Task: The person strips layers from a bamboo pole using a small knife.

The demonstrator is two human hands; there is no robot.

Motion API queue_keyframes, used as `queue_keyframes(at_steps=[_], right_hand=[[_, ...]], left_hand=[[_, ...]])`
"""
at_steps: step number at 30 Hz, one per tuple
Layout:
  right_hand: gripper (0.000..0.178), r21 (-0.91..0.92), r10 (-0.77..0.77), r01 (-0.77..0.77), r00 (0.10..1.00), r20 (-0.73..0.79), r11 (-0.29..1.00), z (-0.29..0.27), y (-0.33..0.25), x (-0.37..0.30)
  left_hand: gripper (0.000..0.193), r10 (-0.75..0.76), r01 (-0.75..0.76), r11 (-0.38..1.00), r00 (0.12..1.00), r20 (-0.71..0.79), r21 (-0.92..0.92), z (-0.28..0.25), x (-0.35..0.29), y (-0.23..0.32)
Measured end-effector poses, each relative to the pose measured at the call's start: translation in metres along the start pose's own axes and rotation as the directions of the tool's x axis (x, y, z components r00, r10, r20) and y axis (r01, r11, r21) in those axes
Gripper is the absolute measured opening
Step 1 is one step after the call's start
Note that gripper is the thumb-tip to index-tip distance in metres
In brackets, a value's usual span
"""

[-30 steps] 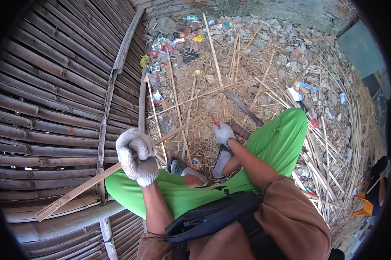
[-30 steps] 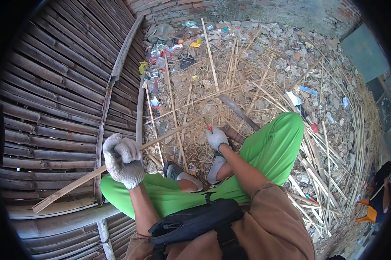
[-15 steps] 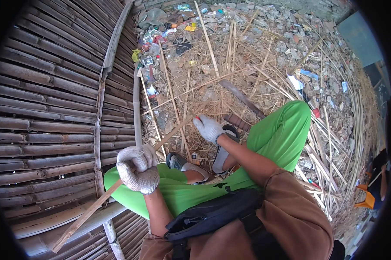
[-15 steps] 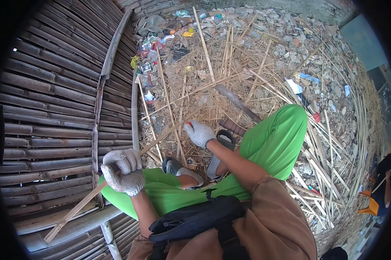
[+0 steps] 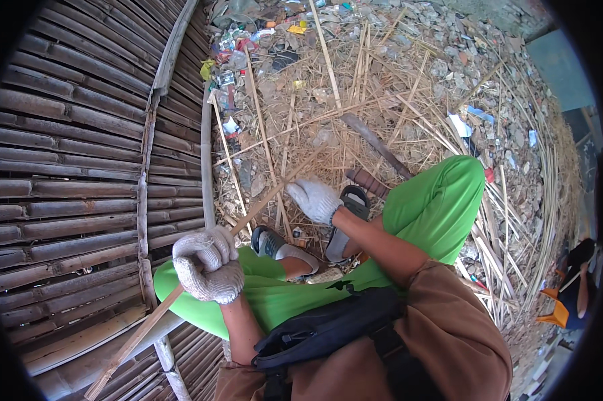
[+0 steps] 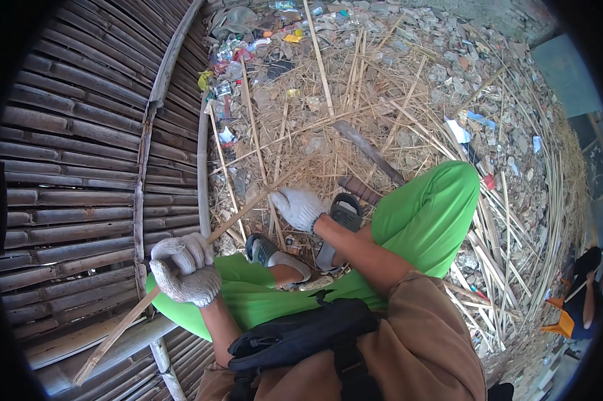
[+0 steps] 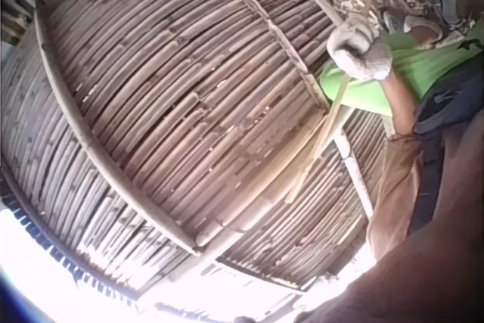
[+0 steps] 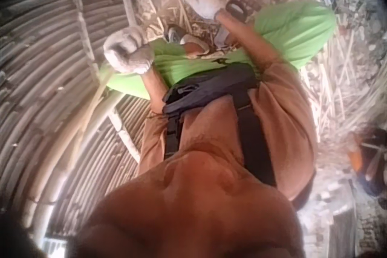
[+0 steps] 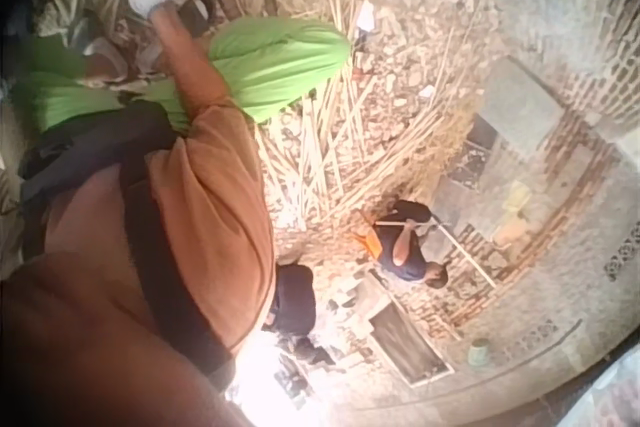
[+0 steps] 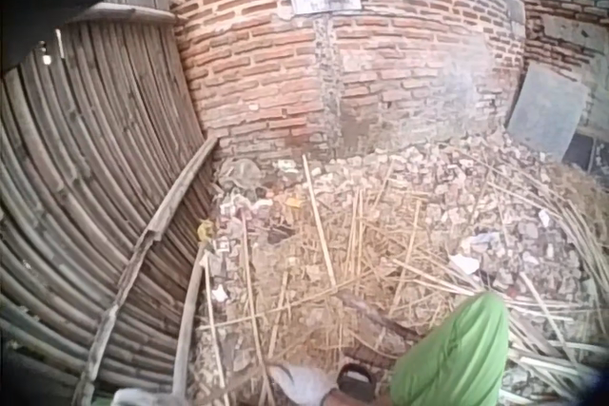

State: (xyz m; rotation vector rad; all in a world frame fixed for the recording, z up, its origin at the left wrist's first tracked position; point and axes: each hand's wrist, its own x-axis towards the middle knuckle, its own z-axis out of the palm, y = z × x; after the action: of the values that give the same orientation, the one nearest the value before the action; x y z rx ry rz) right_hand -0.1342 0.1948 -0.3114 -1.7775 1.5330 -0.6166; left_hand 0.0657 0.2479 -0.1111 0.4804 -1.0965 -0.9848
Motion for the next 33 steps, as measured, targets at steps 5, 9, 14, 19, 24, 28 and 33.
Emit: queue_keyframes(at_steps=[5,9,14,19,24,28,33], right_hand=[[0.057,-0.027,-0.005,0.006,0.999,0.050,1.000,0.001,0.012,0.012],[0.056,-0.051,-0.007,0.011,0.998,0.070,0.999,0.004,0.012,0.015],[0.056,-0.031,0.044,-0.041,0.992,0.116,0.999,0.002,0.011,0.018],[0.057,-0.081,0.023,-0.018,0.998,0.060,0.997,0.015,0.028,0.008],[0.062,-0.098,0.041,-0.029,0.991,0.124,0.995,0.018,0.045,0.028],[0.062,-0.164,0.225,-0.208,0.970,0.094,0.964,-0.007,0.090,0.049],[0.060,-0.024,0.058,-0.055,0.990,0.125,0.998,-0.001,0.039,0.026]], left_hand=[[0.045,0.000,0.000,1.000,0.991,-0.137,-0.001,-0.007,-0.003,0.000],[0.045,0.024,-0.025,1.000,0.988,-0.155,0.000,-0.008,-0.005,-0.003],[0.045,0.012,-0.014,1.000,0.963,-0.269,-0.005,-0.018,-0.004,-0.003],[0.042,0.048,-0.044,0.999,0.982,-0.182,0.025,-0.009,-0.006,-0.005],[0.044,0.016,-0.011,1.000,0.961,-0.276,0.017,-0.017,-0.003,-0.003],[0.044,0.052,-0.050,0.999,0.975,-0.217,0.012,-0.006,0.000,-0.005],[0.044,0.029,-0.026,0.999,0.988,-0.153,0.026,-0.009,0.001,-0.004]])
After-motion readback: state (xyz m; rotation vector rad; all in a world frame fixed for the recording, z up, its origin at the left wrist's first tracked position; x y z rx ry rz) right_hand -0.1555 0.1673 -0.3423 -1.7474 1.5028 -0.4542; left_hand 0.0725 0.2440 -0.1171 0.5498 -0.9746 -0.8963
